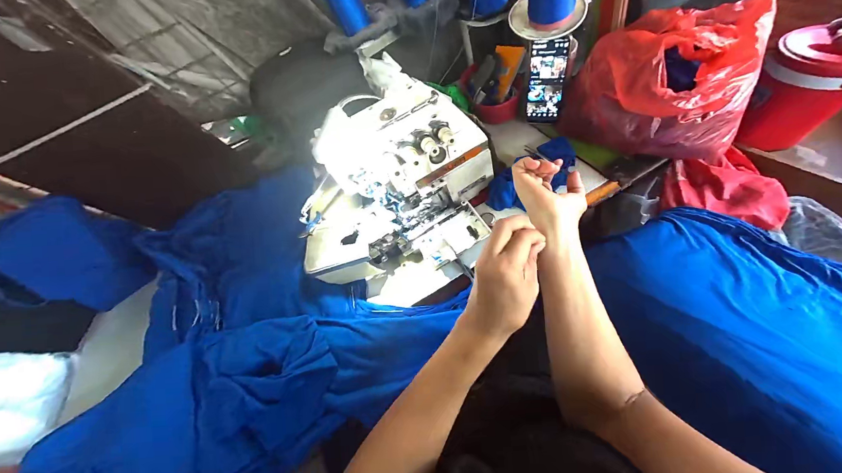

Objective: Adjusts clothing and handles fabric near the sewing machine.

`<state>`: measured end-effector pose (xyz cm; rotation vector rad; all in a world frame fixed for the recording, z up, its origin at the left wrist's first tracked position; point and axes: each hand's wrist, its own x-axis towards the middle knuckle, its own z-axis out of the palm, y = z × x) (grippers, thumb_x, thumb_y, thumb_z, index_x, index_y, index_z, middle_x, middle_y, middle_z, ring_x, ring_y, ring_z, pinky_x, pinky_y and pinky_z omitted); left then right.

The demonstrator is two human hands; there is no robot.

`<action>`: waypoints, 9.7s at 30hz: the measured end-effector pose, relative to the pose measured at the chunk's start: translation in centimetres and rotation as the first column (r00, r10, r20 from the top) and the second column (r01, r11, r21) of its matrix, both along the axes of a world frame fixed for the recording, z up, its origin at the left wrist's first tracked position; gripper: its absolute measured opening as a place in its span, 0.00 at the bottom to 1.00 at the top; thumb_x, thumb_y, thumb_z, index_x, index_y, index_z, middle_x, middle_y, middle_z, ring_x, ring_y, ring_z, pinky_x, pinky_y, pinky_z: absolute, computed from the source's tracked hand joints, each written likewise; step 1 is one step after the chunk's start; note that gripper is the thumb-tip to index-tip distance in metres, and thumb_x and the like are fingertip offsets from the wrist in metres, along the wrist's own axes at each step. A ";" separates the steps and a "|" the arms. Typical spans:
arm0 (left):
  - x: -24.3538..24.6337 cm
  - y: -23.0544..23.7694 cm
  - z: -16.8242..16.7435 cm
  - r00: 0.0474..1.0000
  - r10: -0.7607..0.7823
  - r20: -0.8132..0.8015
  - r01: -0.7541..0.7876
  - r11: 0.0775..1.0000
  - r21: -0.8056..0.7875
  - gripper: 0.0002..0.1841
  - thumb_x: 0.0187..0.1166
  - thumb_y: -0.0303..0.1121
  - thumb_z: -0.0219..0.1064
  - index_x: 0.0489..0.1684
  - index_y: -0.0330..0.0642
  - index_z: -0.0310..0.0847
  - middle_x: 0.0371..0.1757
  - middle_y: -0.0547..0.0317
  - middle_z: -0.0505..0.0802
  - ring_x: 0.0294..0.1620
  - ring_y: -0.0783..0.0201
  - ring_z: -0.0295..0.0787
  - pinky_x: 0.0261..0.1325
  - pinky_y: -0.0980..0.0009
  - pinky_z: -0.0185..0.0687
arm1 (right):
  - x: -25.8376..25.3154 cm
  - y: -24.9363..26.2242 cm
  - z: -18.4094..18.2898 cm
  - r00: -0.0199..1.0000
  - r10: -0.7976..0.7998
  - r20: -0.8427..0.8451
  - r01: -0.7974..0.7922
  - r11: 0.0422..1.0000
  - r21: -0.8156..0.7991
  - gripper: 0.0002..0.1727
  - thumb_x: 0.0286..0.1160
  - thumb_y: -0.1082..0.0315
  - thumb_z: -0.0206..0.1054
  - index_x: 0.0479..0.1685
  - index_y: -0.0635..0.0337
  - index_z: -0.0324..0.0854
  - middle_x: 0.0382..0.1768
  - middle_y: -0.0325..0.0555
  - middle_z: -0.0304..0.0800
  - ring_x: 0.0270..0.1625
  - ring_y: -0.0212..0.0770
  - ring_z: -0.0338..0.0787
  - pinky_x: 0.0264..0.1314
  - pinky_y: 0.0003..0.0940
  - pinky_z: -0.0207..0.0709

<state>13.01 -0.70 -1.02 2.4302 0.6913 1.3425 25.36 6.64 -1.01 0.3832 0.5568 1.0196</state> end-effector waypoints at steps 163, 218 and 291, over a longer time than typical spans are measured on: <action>-25.2 20.2 7.4 0.847 0.419 -0.328 -0.489 0.855 -0.171 0.10 0.84 0.28 0.61 0.47 0.29 0.87 0.62 0.39 0.86 0.69 0.51 0.81 0.72 0.55 0.76 | -1.0 1.1 -14.2 -0.804 0.363 0.471 0.575 0.673 0.464 0.13 0.72 0.71 0.61 0.40 0.64 0.93 0.38 0.54 0.93 0.42 0.43 0.91 0.48 0.30 0.82; -11.8 6.5 -3.3 0.440 0.420 -0.794 -0.583 0.806 0.103 0.28 0.78 0.25 0.63 0.78 0.63 0.80 0.58 0.39 0.88 0.63 0.35 0.81 0.62 0.40 0.70 | -0.9 0.8 -13.8 -0.722 0.383 0.575 0.606 0.752 0.259 0.12 0.72 0.71 0.63 0.42 0.64 0.93 0.38 0.49 0.90 0.36 0.35 0.88 0.42 0.29 0.84; -26.8 23.0 2.5 0.817 0.358 -0.451 -0.374 0.926 0.057 0.07 0.56 0.34 0.87 0.23 0.47 0.94 0.57 0.52 0.90 0.77 0.33 0.67 0.66 0.31 0.64 | 3.9 14.1 -1.5 -0.295 0.709 0.640 0.215 0.702 -0.679 0.26 0.96 0.50 0.30 0.62 0.53 0.73 0.40 0.43 0.89 0.43 0.40 0.91 0.45 0.43 0.88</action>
